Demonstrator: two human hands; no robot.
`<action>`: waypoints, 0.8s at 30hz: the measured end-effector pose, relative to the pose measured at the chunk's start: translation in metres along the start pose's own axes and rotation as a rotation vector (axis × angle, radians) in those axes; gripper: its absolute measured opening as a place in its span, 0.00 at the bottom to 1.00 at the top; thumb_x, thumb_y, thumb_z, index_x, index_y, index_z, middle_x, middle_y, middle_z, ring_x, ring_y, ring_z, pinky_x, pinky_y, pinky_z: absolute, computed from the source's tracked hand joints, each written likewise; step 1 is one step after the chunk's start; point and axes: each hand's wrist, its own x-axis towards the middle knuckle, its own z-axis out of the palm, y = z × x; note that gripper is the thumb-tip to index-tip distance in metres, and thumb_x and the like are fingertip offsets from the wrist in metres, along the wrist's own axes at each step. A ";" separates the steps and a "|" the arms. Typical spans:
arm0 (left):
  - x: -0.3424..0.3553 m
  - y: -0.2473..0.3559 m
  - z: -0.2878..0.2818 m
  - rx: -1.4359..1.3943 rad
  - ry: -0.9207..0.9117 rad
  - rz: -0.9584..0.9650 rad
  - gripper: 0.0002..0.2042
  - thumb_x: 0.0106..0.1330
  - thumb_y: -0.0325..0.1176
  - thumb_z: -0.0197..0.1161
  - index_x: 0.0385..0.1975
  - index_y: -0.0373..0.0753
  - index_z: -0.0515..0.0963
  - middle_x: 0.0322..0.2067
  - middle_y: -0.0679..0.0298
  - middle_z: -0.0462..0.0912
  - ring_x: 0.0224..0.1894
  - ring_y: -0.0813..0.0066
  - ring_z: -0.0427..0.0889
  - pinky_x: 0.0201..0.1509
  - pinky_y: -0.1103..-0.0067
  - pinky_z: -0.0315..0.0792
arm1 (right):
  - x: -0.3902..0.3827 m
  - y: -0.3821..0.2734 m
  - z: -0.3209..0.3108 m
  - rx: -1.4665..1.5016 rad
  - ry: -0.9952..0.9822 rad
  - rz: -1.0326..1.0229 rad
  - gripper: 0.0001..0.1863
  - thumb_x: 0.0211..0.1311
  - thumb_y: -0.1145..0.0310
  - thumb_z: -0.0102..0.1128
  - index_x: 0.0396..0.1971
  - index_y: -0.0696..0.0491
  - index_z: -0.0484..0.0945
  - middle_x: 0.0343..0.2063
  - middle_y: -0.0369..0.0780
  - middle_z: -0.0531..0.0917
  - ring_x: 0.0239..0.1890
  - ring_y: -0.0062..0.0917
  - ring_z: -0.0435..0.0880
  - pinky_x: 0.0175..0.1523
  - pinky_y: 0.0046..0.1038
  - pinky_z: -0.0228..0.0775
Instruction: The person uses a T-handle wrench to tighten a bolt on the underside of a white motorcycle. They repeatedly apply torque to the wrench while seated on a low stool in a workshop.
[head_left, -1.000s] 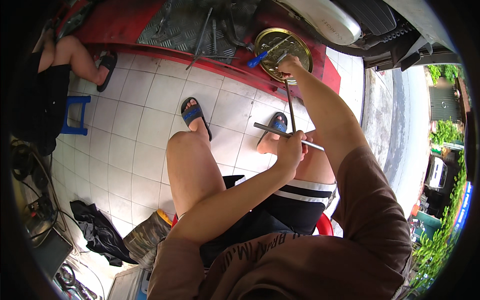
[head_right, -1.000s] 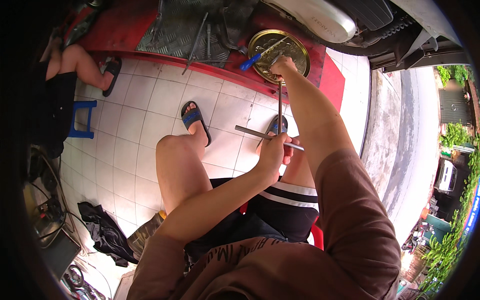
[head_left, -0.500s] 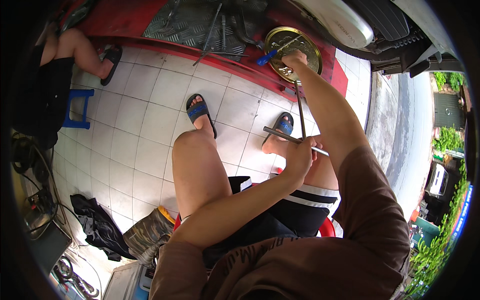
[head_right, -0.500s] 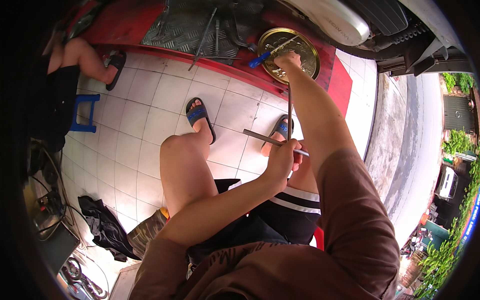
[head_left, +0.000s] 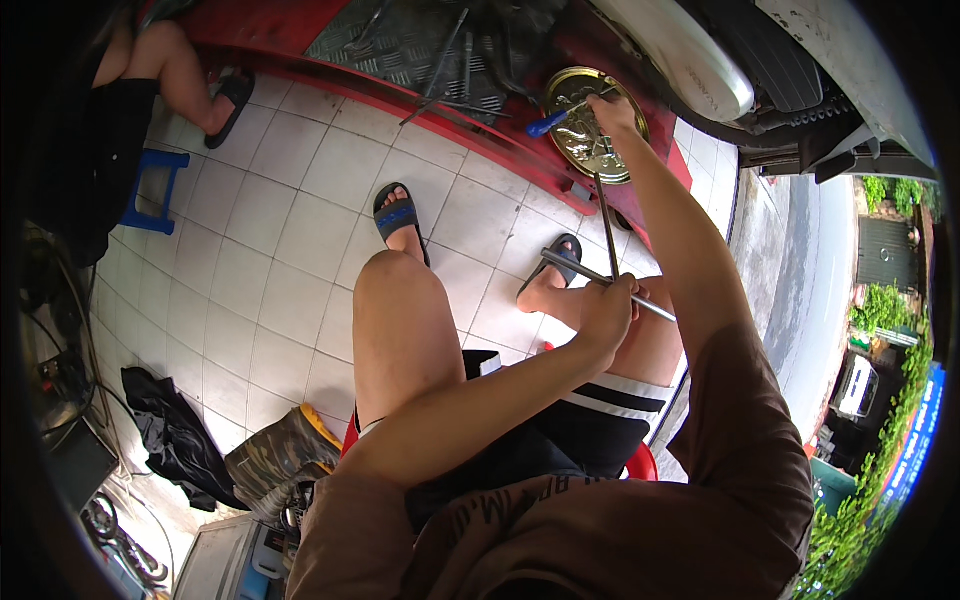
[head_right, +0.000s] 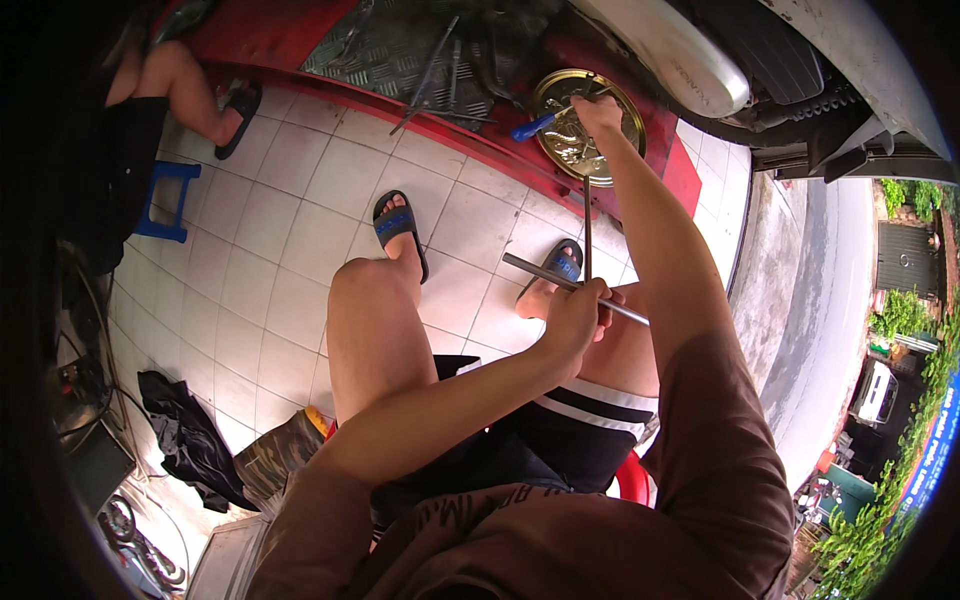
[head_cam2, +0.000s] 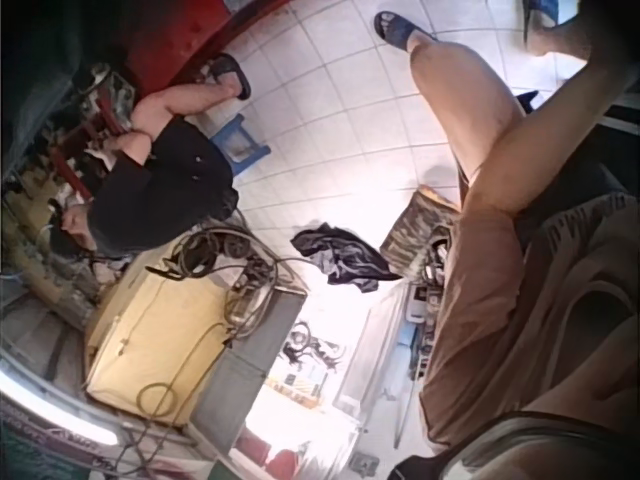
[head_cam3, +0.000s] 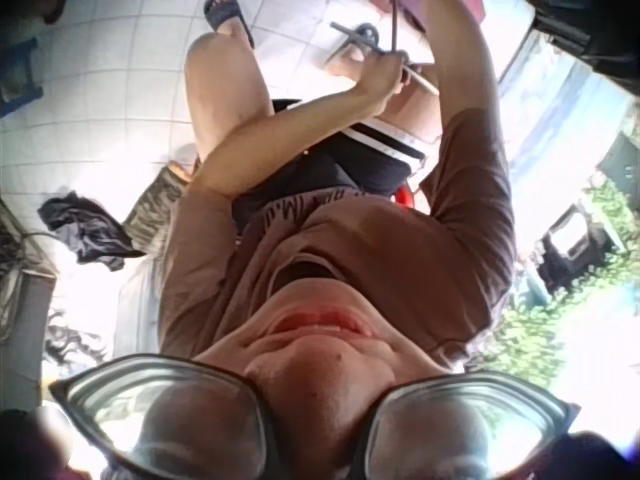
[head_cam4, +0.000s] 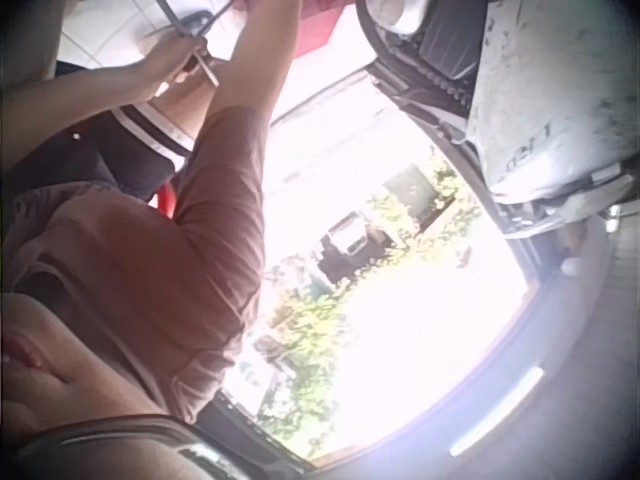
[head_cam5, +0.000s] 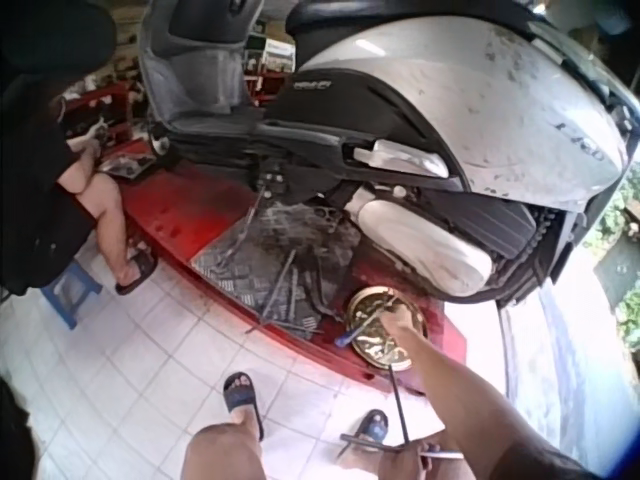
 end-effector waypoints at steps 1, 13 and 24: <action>0.001 0.000 -0.001 0.009 0.004 -0.001 0.11 0.61 0.31 0.51 0.21 0.33 0.74 0.14 0.65 0.70 0.12 0.82 0.61 0.17 0.84 0.55 | -0.009 -0.014 0.002 0.039 -0.109 -0.070 0.24 0.48 0.52 0.63 0.41 0.54 0.84 0.37 0.45 0.86 0.42 0.32 0.84 0.48 0.30 0.74; 0.003 -0.001 -0.007 -0.067 0.020 0.082 0.10 0.64 0.36 0.54 0.28 0.35 0.71 0.15 0.68 0.68 0.13 0.83 0.62 0.16 0.84 0.54 | -0.061 -0.092 0.105 -0.656 -0.514 -0.412 0.19 0.53 0.62 0.54 0.35 0.63 0.82 0.36 0.52 0.82 0.42 0.37 0.84 0.42 0.30 0.77; 0.002 0.009 -0.004 -0.011 0.083 0.059 0.12 0.60 0.31 0.50 0.17 0.34 0.75 0.12 0.68 0.68 0.10 0.83 0.58 0.15 0.83 0.52 | -0.082 -0.091 0.036 -0.573 -0.441 -0.528 0.19 0.57 0.51 0.57 0.34 0.53 0.83 0.30 0.46 0.84 0.37 0.33 0.86 0.47 0.29 0.78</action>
